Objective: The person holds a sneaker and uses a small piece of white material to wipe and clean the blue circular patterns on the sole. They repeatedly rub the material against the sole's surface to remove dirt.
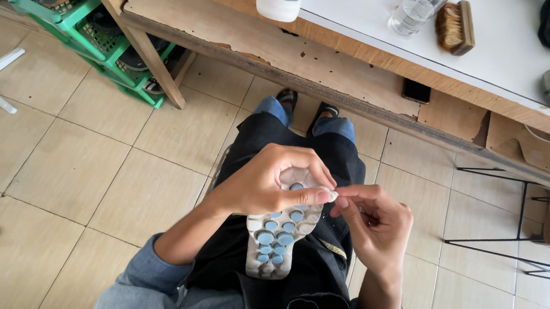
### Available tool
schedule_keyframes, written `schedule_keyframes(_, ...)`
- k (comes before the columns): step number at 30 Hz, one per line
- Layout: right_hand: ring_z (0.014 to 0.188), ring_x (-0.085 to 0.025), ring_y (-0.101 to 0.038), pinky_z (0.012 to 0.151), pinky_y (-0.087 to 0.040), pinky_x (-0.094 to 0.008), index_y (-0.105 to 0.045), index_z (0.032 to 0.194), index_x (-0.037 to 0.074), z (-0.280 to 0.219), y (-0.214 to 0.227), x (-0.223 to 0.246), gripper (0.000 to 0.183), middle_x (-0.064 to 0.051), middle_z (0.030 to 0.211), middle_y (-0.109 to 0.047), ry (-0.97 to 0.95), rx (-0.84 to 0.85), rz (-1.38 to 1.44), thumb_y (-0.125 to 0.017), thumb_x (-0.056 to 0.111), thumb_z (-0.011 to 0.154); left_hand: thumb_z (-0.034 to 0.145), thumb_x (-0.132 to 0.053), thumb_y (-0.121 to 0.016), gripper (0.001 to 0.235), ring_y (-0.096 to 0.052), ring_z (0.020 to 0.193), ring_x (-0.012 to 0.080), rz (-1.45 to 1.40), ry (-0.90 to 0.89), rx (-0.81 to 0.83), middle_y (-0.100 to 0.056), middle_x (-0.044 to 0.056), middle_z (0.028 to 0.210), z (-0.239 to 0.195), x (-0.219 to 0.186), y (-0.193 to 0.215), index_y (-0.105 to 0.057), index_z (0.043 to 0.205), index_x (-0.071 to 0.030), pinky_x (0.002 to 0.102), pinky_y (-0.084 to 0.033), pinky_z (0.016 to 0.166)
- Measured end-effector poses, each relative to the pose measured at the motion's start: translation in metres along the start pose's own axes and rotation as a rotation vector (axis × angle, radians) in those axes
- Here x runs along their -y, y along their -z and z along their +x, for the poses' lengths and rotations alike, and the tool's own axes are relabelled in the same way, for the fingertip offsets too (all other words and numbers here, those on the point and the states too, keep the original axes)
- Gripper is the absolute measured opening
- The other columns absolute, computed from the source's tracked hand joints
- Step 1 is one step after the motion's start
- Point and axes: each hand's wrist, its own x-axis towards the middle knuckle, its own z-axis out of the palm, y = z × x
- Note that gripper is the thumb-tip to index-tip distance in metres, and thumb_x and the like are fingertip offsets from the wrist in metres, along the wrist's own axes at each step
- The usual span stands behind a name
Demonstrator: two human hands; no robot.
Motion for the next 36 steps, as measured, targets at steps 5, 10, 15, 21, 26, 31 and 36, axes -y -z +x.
schedule_keyframes(5, 0.060, -0.007, -0.075, 0.051, -0.047, -0.015, -0.077, 0.123, 0.002, 0.002, 0.002, -0.004, 0.036, -0.007, 0.075, -0.082, -0.043, 0.070, 0.099, -0.075, 0.031, 0.101, 0.094, -0.030, -0.088, 0.021, -0.052, 0.067, -0.0026, -0.004, 0.096, -0.060, -0.074, -0.007, 0.082, 0.000, 0.009, -0.001, -0.079, 0.099, -0.012, 0.017, -0.039, 0.062)
schedule_keyframes(10, 0.051, -0.005, -0.048, 0.042, -0.039, -0.016, -0.086, 0.108, -0.001, 0.011, -0.008, -0.008, 0.015, -0.013, 0.060, -0.078, -0.107, 0.021, 0.239, -0.083, 0.002, 0.093, 0.087, -0.016, -0.096, 0.018, -0.079, 0.086, 0.0117, 0.001, -0.079, -0.162, -0.084, 0.002, 0.084, 0.000, 0.036, -0.007, -0.084, 0.100, -0.012, 0.030, -0.063, 0.086)
schedule_keyframes(15, 0.055, -0.009, -0.063, 0.048, -0.042, -0.015, -0.084, 0.109, -0.005, 0.007, -0.009, -0.024, 0.015, -0.016, 0.064, -0.078, -0.147, 0.006, 0.341, -0.081, -0.003, 0.094, 0.081, -0.021, -0.100, 0.026, -0.079, 0.084, 0.0099, 0.034, -0.098, -0.159, -0.085, 0.001, 0.085, -0.002, 0.026, -0.005, -0.086, 0.101, -0.013, 0.028, -0.062, 0.086)
schedule_keyframes(21, 0.056, -0.007, -0.059, 0.050, -0.049, -0.017, -0.081, 0.121, -0.004, 0.006, -0.008, -0.021, 0.031, -0.016, 0.067, -0.079, -0.043, 0.016, 0.307, -0.085, -0.003, 0.090, 0.095, -0.018, -0.088, 0.009, -0.082, 0.089, 0.0154, 0.018, -0.124, -0.159, -0.085, 0.003, 0.084, -0.003, 0.020, -0.008, -0.085, 0.102, -0.012, 0.032, -0.063, 0.089)
schedule_keyframes(26, 0.042, -0.009, -0.042, 0.044, -0.033, -0.027, -0.092, 0.101, 0.006, -0.007, -0.008, -0.049, 0.009, -0.007, 0.070, -0.079, 0.344, -0.319, -0.177, -0.092, 0.002, 0.093, 0.090, -0.025, -0.094, 0.022, -0.085, 0.096, 0.0195, 0.111, -0.163, -0.303, -0.085, 0.003, 0.085, -0.001, 0.039, -0.010, -0.083, 0.105, -0.012, 0.034, -0.063, 0.092)
schedule_keyframes(31, 0.071, -0.020, -0.079, 0.060, -0.056, -0.028, -0.084, 0.107, 0.008, -0.011, -0.023, -0.031, 0.023, -0.014, 0.088, -0.083, 0.531, -0.403, -0.306, -0.095, -0.008, 0.093, 0.093, -0.030, -0.087, 0.028, -0.085, 0.116, 0.0182, 0.150, -0.083, -0.179, -0.088, 0.008, 0.113, -0.007, 0.009, -0.011, -0.084, 0.115, -0.013, 0.025, -0.065, 0.105)
schedule_keyframes(36, 0.054, -0.011, -0.061, 0.054, -0.047, -0.024, -0.084, 0.110, 0.006, -0.014, -0.014, -0.014, 0.023, -0.013, 0.098, -0.084, 0.349, -0.215, -0.261, -0.088, -0.012, 0.096, 0.101, -0.024, -0.079, 0.025, -0.081, 0.128, 0.0232, 0.218, -0.064, -0.170, -0.088, 0.012, 0.115, -0.009, 0.011, -0.009, -0.083, 0.122, -0.012, 0.028, -0.071, 0.096)
